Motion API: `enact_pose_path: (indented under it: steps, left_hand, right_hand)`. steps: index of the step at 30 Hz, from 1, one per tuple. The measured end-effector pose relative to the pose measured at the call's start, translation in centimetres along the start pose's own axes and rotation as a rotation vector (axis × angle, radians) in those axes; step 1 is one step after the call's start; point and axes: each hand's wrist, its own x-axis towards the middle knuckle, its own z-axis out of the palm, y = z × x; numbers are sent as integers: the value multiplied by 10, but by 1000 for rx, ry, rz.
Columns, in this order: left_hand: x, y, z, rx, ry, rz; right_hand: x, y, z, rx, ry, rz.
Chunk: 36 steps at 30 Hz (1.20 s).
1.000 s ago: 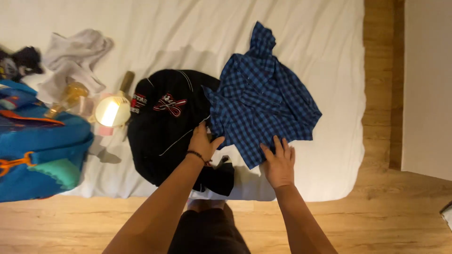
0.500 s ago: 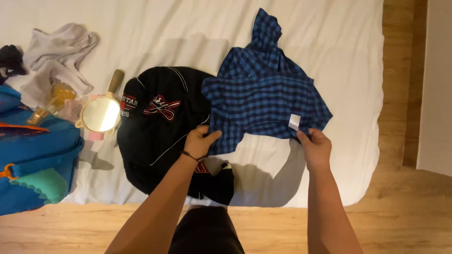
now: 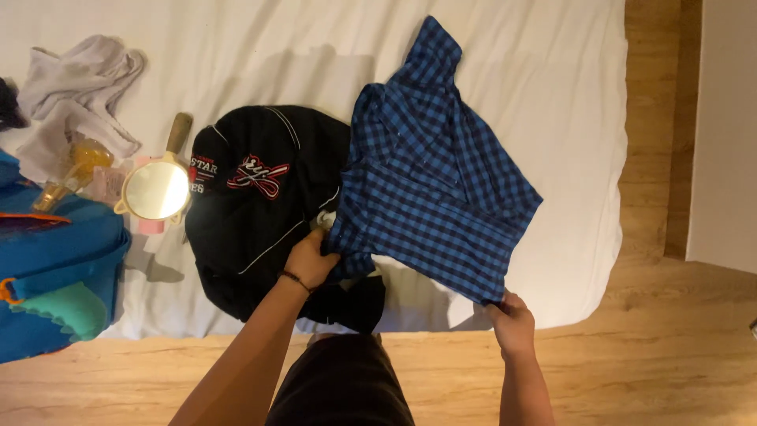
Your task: The recorder is shown packing clothes, socks, and personal items into several bags on a bed and kemudian organizing various shoes onto a storage shelf.
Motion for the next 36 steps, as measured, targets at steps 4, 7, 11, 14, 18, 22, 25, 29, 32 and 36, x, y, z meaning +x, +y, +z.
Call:
enact_pose_path:
  steps: [4,7,11,14,18,22,25,29,32,36]
  left_hand:
    - [-5,26,-9,189,-73,-89]
    - [-11,76,-20,179,24,3]
    - [34,101,-8,21,360,369]
    - [83,124,-6,35,337,127]
    - [135,121,-2,189,176,-120]
    - [90,126,-2,-269,237,91]
    - [45,145,-8,-1213,-111,175]
    - [-94,236,-75,-179,-31,380]
    - [-191,266,-112,265,37,681]
    - [-273,273,-140,550,-63,957]
  right_hand:
    - [-10,-16,11,-121,-136,-68]
    - [-21,-33,22,-236,-115,-119]
    - [-42,-47,48,-876,97,-228]
    - [-54,-47,60,-785,134,-303]
    - [-64,-57,67,-749,74,-304]
    - [-104,-97,63,-791,32,-208]
    - [-149,-152,77,-757,192,-743]
    - [-214,-222,103,-386,-44,-742]
    - [-223,-233,118,-509,-162,-687]
    - [-221,-266,133,-563,-294,-1690]
